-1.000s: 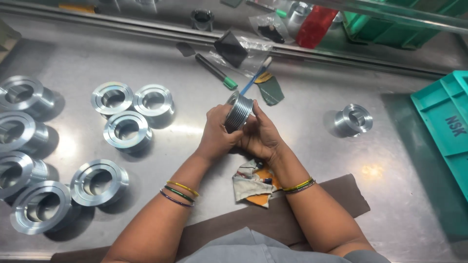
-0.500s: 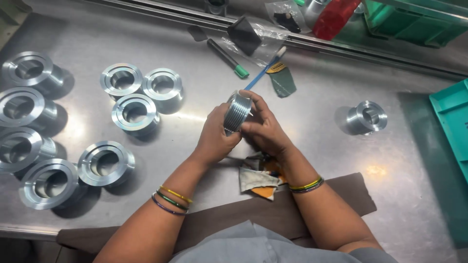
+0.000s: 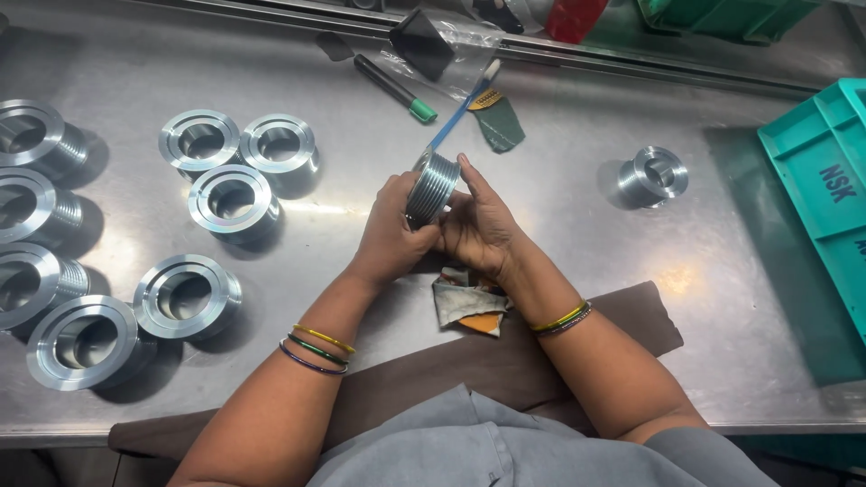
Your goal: Inspecting metal pulley components, cleaning them with a brush and cloth, and marking them with a pen at a workstation.
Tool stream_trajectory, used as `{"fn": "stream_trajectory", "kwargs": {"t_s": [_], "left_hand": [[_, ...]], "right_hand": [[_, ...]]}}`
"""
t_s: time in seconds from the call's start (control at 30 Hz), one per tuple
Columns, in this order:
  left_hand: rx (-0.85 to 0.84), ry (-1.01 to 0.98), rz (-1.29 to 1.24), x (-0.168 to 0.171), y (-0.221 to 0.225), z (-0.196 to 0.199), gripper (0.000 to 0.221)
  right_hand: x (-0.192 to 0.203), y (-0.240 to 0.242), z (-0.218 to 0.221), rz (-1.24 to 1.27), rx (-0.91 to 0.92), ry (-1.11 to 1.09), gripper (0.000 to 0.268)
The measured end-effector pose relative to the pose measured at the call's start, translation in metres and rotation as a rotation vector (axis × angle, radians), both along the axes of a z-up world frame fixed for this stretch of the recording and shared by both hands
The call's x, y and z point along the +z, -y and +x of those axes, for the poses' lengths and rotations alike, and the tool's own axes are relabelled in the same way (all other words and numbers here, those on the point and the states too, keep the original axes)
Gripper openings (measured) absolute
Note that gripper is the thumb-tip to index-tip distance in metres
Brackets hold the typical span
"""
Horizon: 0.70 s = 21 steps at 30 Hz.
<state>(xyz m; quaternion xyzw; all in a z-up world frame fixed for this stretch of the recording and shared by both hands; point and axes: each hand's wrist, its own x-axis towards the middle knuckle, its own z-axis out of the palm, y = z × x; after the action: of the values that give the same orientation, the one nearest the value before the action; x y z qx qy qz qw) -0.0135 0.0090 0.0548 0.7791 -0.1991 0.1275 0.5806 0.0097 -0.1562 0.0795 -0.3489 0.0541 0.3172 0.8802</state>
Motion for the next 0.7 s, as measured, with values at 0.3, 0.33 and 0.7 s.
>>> {"fn": "stream_trajectory", "kwargs": {"t_s": [0.3,0.33,0.7], "left_hand": [[-0.06,-0.148,-0.161,0.004,0.005,-0.002,0.045],[-0.084,-0.225,-0.248,0.006,0.005,-0.001,0.041],[0.132,-0.259,-0.297,-0.016,0.003,0.016,0.044]], "right_hand": [[-0.005,0.011,0.018,-0.462,-0.013,0.094,0.078],[-0.006,0.016,0.028,-0.742,0.016,0.212,0.071],[-0.044,0.024,0.145,-1.75,-0.187,1.21,0.029]]}}
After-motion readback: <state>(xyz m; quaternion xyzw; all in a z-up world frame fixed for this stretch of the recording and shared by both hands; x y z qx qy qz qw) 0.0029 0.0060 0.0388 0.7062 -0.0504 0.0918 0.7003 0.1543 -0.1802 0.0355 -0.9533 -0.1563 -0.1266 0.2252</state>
